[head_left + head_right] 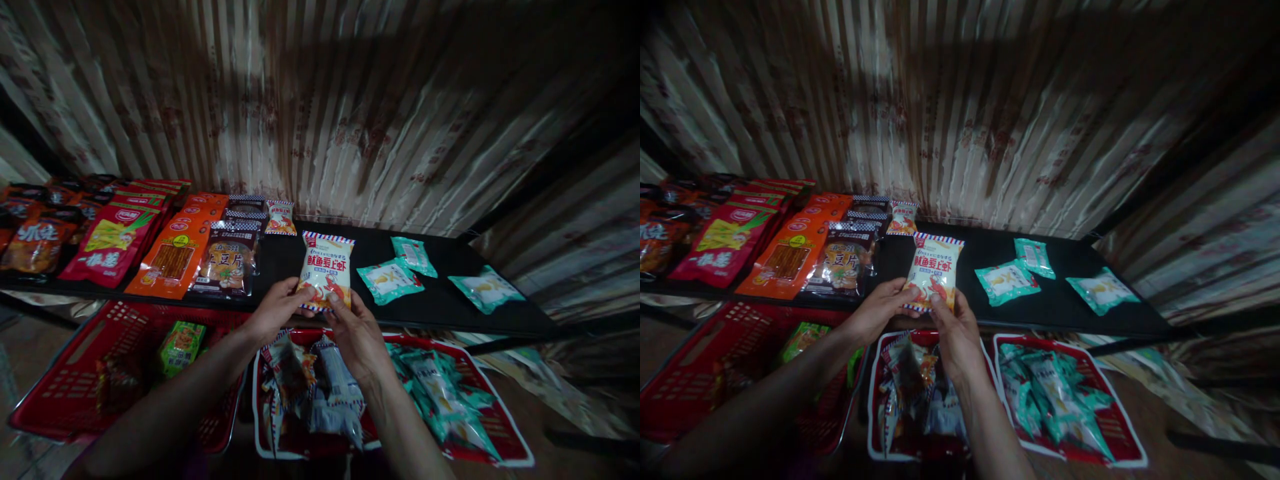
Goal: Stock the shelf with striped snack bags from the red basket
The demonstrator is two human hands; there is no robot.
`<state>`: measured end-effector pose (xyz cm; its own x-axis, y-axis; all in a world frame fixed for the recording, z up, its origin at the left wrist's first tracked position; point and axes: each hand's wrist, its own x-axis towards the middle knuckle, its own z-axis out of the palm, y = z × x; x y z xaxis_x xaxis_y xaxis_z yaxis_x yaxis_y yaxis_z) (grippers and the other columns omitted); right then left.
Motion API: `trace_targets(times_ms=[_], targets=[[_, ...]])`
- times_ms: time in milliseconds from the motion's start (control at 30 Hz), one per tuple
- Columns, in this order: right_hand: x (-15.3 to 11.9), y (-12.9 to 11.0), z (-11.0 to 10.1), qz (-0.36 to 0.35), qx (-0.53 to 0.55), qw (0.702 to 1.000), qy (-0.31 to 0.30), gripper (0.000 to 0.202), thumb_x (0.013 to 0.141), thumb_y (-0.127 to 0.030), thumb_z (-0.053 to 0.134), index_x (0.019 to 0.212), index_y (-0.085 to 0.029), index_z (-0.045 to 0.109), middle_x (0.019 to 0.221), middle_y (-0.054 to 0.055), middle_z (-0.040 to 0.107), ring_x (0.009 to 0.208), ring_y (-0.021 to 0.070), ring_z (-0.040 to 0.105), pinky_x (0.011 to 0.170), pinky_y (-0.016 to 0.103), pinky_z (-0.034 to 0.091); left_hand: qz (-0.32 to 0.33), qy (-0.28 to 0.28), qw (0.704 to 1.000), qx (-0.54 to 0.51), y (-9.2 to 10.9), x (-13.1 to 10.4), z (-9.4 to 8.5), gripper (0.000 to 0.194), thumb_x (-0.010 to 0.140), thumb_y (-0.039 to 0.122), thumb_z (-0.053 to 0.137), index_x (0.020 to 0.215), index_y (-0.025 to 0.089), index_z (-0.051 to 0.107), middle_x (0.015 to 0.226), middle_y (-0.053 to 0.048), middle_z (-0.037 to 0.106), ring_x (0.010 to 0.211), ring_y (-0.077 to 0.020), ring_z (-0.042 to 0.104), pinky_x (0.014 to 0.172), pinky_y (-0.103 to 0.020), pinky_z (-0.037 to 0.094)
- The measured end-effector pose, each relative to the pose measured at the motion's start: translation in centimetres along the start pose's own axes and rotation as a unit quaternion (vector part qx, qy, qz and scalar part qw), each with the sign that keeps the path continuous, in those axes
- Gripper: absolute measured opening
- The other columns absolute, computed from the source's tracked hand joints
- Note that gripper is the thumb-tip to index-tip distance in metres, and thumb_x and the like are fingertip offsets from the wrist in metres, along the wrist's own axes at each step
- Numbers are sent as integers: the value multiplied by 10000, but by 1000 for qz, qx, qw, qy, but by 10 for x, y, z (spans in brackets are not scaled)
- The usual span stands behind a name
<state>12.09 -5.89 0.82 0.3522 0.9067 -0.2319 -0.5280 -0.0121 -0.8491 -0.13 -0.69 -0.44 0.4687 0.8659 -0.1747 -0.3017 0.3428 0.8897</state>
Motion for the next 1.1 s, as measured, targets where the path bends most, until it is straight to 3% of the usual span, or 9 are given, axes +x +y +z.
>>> trace_targets(times_ms=[200, 400, 567, 733, 1100], targets=[[-3, 14, -1, 46, 50, 996, 55, 359, 500, -214, 872, 791, -218, 663, 750, -51, 694, 703, 83, 633, 704, 203, 522, 21, 44, 999, -20, -6, 4, 1, 335, 722, 410, 688, 886, 119, 670, 888, -88, 679, 796, -164, 609, 716, -274, 479], [-3, 24, 1, 93, 49, 994, 27, 317, 494, -256, 876, 723, -188, 668, 720, -22, 702, 671, 100, 658, 644, 197, 531, 8, 86, 995, -58, -9, 1, 7, 277, 696, 359, 725, 839, 135, 647, 851, -68, 680, 775, -157, 620, 737, -277, 480], [-4, 23, 5, 77, 42, 996, 33, 354, 436, -233, 891, 703, -185, 663, 669, -37, 688, 599, 77, 631, 580, 164, 519, -59, 63, 992, -91, -5, -2, 8, 306, 687, 366, 726, 891, 159, 628, 864, -69, 679, 673, -163, 624, 637, -299, 492], [-6, 24, 8, 65, 52, 996, 38, 369, 438, -225, 887, 717, -200, 646, 672, -65, 671, 619, 77, 622, 650, 207, 542, -37, 60, 986, -149, 0, -1, 7, 286, 682, 344, 729, 870, 149, 641, 862, -77, 696, 757, -179, 643, 700, -288, 483], [-10, 20, 14, 36, 16, 998, 47, 391, 431, -267, 880, 712, -198, 617, 640, -67, 633, 553, 87, 585, 580, 252, 551, -46, 73, 988, -131, -2, 1, 7, 262, 706, 327, 703, 894, 158, 636, 864, -85, 700, 756, -199, 662, 665, -298, 499]])
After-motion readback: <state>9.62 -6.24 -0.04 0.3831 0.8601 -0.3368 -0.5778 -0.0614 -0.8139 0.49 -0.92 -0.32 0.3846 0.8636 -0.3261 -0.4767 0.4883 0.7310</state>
